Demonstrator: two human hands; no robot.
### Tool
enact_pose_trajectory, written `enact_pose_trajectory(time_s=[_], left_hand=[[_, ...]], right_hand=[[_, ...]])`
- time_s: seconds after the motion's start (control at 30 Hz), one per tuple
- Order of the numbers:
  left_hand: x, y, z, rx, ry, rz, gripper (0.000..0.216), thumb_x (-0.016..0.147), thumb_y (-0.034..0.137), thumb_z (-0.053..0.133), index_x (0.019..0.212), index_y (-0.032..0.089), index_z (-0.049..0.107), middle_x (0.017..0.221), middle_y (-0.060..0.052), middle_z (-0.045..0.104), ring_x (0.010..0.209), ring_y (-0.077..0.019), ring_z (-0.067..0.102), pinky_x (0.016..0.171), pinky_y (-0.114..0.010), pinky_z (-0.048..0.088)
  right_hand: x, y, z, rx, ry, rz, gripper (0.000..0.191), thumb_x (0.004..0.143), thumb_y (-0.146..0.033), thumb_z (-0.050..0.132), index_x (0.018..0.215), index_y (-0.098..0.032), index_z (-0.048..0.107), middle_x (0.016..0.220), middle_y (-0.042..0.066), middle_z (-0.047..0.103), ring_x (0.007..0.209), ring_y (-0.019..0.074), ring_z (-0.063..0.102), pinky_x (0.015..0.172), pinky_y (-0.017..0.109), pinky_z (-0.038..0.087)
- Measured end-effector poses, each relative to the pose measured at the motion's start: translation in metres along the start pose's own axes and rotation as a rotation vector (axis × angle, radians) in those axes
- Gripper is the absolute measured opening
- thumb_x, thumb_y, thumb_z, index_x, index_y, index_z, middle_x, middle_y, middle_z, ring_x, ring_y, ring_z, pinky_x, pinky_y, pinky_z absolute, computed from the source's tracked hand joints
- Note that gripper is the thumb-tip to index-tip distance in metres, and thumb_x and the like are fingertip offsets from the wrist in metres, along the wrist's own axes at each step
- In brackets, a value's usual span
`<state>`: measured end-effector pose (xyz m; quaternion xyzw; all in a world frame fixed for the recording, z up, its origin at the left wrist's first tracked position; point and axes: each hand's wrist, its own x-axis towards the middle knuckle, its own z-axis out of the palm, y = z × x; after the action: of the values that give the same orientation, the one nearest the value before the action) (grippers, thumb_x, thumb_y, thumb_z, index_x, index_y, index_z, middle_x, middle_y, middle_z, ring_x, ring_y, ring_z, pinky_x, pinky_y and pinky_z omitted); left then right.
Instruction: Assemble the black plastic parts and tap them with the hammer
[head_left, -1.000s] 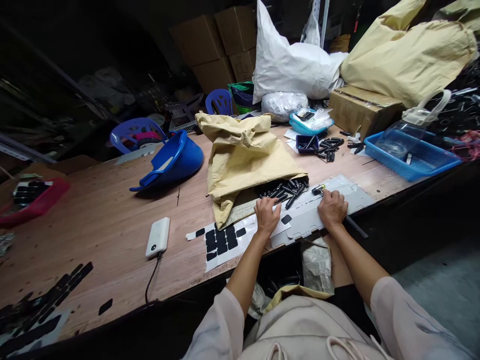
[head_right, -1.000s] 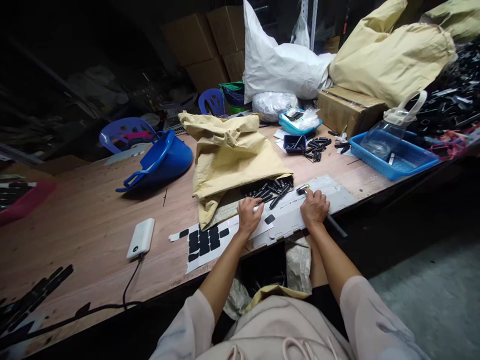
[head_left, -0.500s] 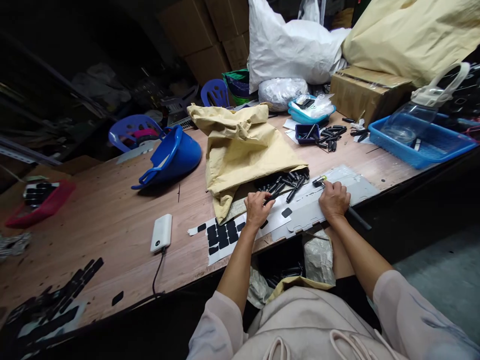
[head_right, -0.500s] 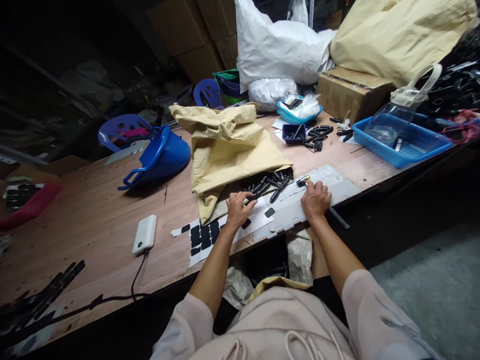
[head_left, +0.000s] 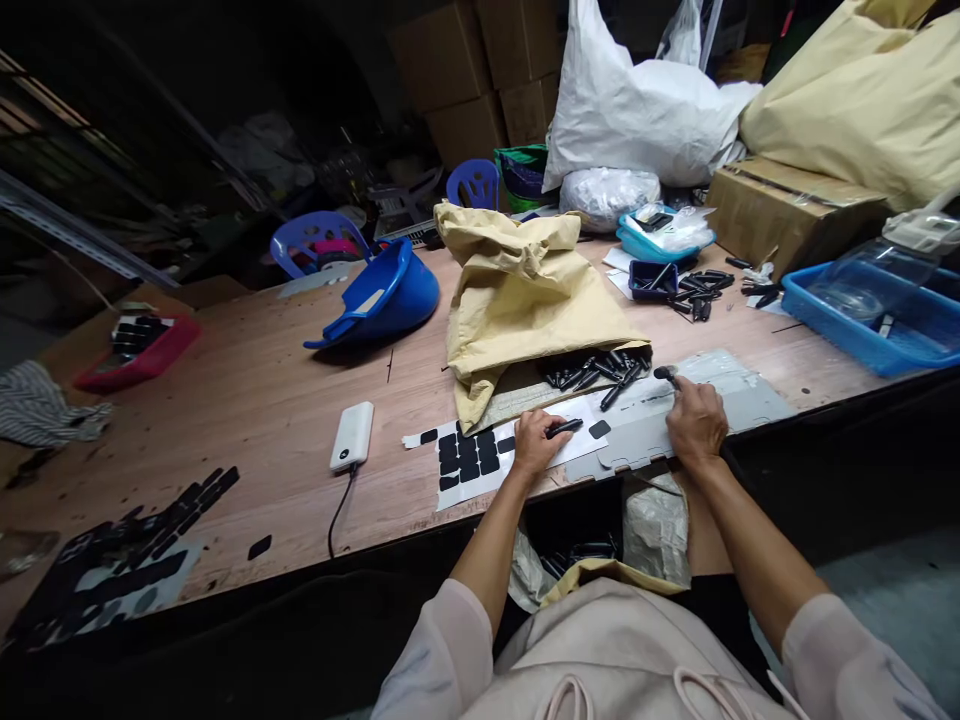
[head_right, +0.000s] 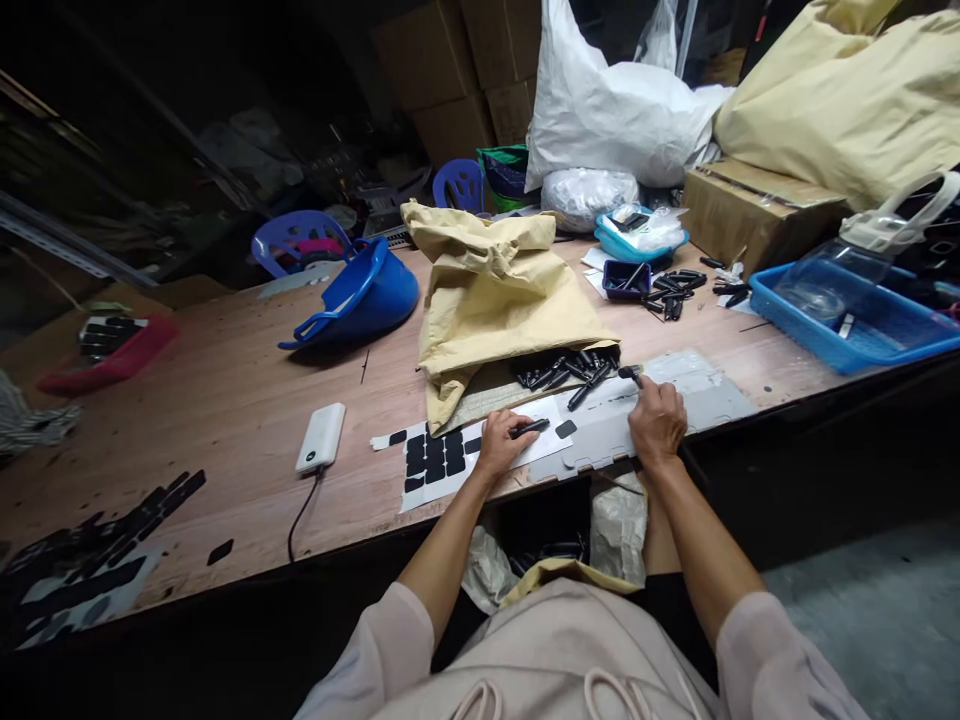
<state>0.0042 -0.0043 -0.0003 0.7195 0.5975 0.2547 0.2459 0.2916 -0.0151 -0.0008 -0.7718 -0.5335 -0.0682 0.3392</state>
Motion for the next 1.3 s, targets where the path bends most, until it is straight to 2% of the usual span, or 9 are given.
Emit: enact_pose_trajectory(time_s=[0.1, 0.2, 0.43, 0.57, 0.87, 1.0, 1.1, 1.2, 1.3], left_hand=[[0.001, -0.002, 0.000, -0.016, -0.002, 0.001, 0.019, 0.082, 0.025, 0.085, 0.100, 0.030, 0.083, 0.100, -0.002, 0.074, 0.108, -0.0254, 0.059, 0.100, -0.042, 0.043], [0.001, -0.003, 0.002, -0.023, 0.000, -0.006, 0.020, 0.081, 0.025, 0.086, 0.100, 0.031, 0.084, 0.098, -0.002, 0.074, 0.107, -0.0248, 0.059, 0.100, -0.041, 0.043], [0.002, -0.003, 0.003, -0.020, -0.003, -0.002, 0.012, 0.084, 0.029, 0.084, 0.096, 0.030, 0.084, 0.094, -0.001, 0.072, 0.103, -0.0230, 0.058, 0.097, -0.038, 0.043], [0.002, -0.002, 0.004, -0.036, 0.004, -0.009, 0.015, 0.085, 0.029, 0.083, 0.099, 0.031, 0.084, 0.094, -0.001, 0.072, 0.102, -0.0228, 0.058, 0.098, -0.039, 0.044], [0.001, -0.003, 0.005, -0.059, 0.017, -0.014, 0.018, 0.080, 0.026, 0.084, 0.098, 0.030, 0.084, 0.097, -0.001, 0.074, 0.105, -0.0240, 0.059, 0.101, -0.042, 0.044], [0.000, 0.001, 0.003, -0.056, 0.014, -0.011, 0.017, 0.079, 0.026, 0.085, 0.095, 0.029, 0.083, 0.097, -0.002, 0.073, 0.106, -0.0250, 0.059, 0.101, -0.043, 0.043], [-0.001, 0.004, 0.003, -0.043, 0.017, -0.004, 0.017, 0.078, 0.026, 0.087, 0.094, 0.027, 0.082, 0.097, -0.002, 0.073, 0.108, -0.0256, 0.059, 0.101, -0.042, 0.042], [-0.001, 0.004, 0.003, -0.033, 0.016, -0.012, 0.016, 0.079, 0.027, 0.087, 0.095, 0.027, 0.081, 0.098, -0.002, 0.074, 0.108, -0.0256, 0.059, 0.101, -0.042, 0.041], [0.000, 0.004, 0.003, -0.028, 0.007, -0.014, 0.015, 0.081, 0.027, 0.085, 0.095, 0.028, 0.081, 0.099, -0.002, 0.074, 0.108, -0.0257, 0.059, 0.100, -0.042, 0.041]], right_hand=[[-0.023, -0.027, -0.003, 0.284, -0.008, -0.146, 0.039, 0.103, -0.025, 0.045, 0.131, -0.020, 0.072, 0.105, 0.012, 0.070, 0.100, 0.0249, 0.063, 0.088, 0.037, 0.050], [-0.049, -0.058, -0.004, 0.526, -0.190, -0.299, 0.035, 0.105, -0.028, 0.046, 0.127, -0.024, 0.073, 0.101, 0.007, 0.072, 0.095, 0.0213, 0.067, 0.088, 0.033, 0.054], [-0.081, -0.086, -0.004, 0.409, -0.315, -0.473, 0.037, 0.105, -0.022, 0.048, 0.131, -0.027, 0.074, 0.097, 0.006, 0.070, 0.094, 0.0192, 0.066, 0.083, 0.027, 0.053], [-0.077, -0.084, -0.010, 0.323, -0.379, -0.388, 0.039, 0.106, -0.025, 0.046, 0.131, -0.028, 0.075, 0.098, 0.006, 0.071, 0.096, 0.0197, 0.065, 0.084, 0.027, 0.051], [-0.063, -0.073, -0.011, 0.399, -0.381, -0.295, 0.037, 0.104, -0.029, 0.048, 0.127, -0.026, 0.077, 0.100, 0.006, 0.071, 0.096, 0.0196, 0.066, 0.086, 0.028, 0.051], [-0.028, -0.044, -0.016, 0.327, -0.212, -0.221, 0.037, 0.104, -0.029, 0.048, 0.127, -0.023, 0.076, 0.102, 0.008, 0.071, 0.099, 0.0216, 0.064, 0.093, 0.032, 0.049], [0.006, -0.014, -0.017, 0.134, -0.122, -0.060, 0.037, 0.099, -0.024, 0.051, 0.124, -0.021, 0.078, 0.102, 0.010, 0.069, 0.097, 0.0233, 0.060, 0.088, 0.033, 0.045], [0.027, 0.008, -0.013, -0.027, -0.145, 0.112, 0.035, 0.095, -0.021, 0.055, 0.119, -0.021, 0.080, 0.100, 0.010, 0.066, 0.089, 0.0224, 0.054, 0.078, 0.033, 0.039], [0.030, 0.014, -0.006, -0.130, -0.168, 0.150, 0.034, 0.096, -0.021, 0.056, 0.120, -0.023, 0.080, 0.102, 0.010, 0.064, 0.087, 0.0215, 0.050, 0.074, 0.033, 0.033]])
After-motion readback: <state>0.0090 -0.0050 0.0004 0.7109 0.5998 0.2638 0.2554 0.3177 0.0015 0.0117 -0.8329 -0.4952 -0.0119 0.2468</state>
